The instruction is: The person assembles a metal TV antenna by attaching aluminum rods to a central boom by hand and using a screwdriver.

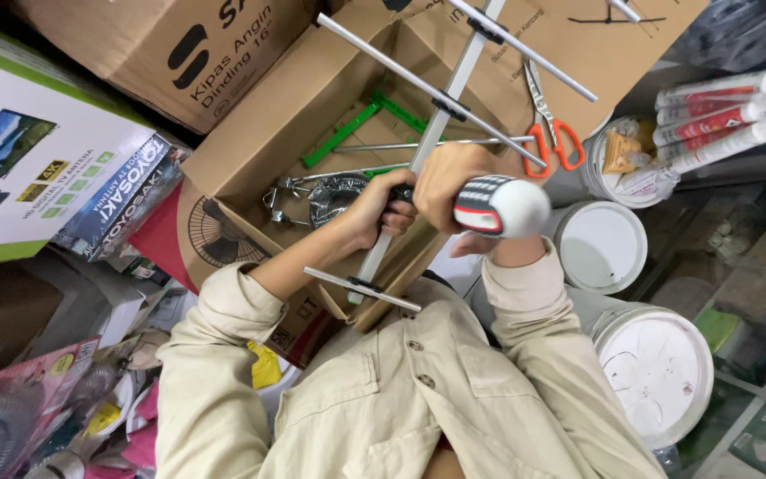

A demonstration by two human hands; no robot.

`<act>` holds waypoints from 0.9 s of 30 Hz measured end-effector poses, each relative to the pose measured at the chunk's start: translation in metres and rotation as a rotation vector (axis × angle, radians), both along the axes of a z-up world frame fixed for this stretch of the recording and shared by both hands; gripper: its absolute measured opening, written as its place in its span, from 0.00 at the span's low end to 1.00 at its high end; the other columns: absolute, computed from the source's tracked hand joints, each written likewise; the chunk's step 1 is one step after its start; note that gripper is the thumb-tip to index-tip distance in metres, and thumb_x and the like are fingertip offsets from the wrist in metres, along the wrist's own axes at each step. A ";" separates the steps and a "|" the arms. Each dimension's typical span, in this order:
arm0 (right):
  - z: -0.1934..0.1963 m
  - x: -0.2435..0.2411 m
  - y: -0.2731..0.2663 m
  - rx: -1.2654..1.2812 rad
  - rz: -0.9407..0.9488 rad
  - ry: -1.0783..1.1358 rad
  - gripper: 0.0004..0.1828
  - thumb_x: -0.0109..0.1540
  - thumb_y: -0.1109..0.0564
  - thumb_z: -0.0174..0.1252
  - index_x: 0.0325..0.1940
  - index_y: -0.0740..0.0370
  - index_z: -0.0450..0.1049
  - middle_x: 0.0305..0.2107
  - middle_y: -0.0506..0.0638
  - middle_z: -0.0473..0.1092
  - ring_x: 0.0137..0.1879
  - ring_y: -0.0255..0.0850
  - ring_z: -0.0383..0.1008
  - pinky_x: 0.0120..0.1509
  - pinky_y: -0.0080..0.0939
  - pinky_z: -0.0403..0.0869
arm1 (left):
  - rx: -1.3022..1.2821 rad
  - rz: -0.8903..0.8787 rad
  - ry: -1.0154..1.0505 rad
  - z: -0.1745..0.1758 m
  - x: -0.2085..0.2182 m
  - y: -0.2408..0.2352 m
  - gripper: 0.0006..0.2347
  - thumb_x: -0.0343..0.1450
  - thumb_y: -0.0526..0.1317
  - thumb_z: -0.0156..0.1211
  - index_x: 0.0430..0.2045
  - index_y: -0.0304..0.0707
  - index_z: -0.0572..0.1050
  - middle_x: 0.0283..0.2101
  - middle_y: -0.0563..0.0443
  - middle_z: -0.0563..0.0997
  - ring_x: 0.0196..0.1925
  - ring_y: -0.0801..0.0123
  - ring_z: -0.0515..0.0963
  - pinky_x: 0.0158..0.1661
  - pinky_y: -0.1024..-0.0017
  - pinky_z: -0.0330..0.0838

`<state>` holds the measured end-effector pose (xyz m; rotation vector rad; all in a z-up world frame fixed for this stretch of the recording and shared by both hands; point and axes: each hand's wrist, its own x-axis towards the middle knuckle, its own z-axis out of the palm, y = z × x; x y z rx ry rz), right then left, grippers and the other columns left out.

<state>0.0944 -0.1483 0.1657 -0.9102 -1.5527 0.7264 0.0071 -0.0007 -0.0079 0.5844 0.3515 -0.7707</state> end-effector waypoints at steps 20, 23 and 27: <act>-0.051 -0.060 0.000 0.456 -0.697 0.365 0.18 0.62 0.51 0.63 0.25 0.58 0.62 0.12 0.43 0.60 0.15 0.35 0.59 0.23 0.36 0.63 | 0.195 0.148 -0.029 0.026 -0.008 -0.009 0.06 0.69 0.47 0.53 0.31 0.50 0.71 0.15 0.66 0.54 0.12 0.83 0.49 0.15 0.78 0.40; -0.075 -0.081 0.012 0.602 -0.954 0.452 0.17 0.64 0.50 0.61 0.30 0.59 0.61 0.12 0.43 0.58 0.16 0.34 0.55 0.23 0.35 0.60 | 0.247 0.141 -0.036 0.022 -0.006 -0.010 0.06 0.70 0.47 0.54 0.31 0.48 0.69 0.16 0.65 0.55 0.13 0.82 0.50 0.16 0.77 0.41; -0.093 -0.085 0.006 0.632 -1.122 0.496 0.17 0.66 0.50 0.59 0.33 0.58 0.60 0.13 0.42 0.55 0.17 0.33 0.52 0.25 0.34 0.57 | 0.274 0.131 -0.039 0.017 -0.003 -0.012 0.07 0.71 0.47 0.55 0.31 0.48 0.68 0.17 0.65 0.55 0.14 0.82 0.51 0.17 0.77 0.42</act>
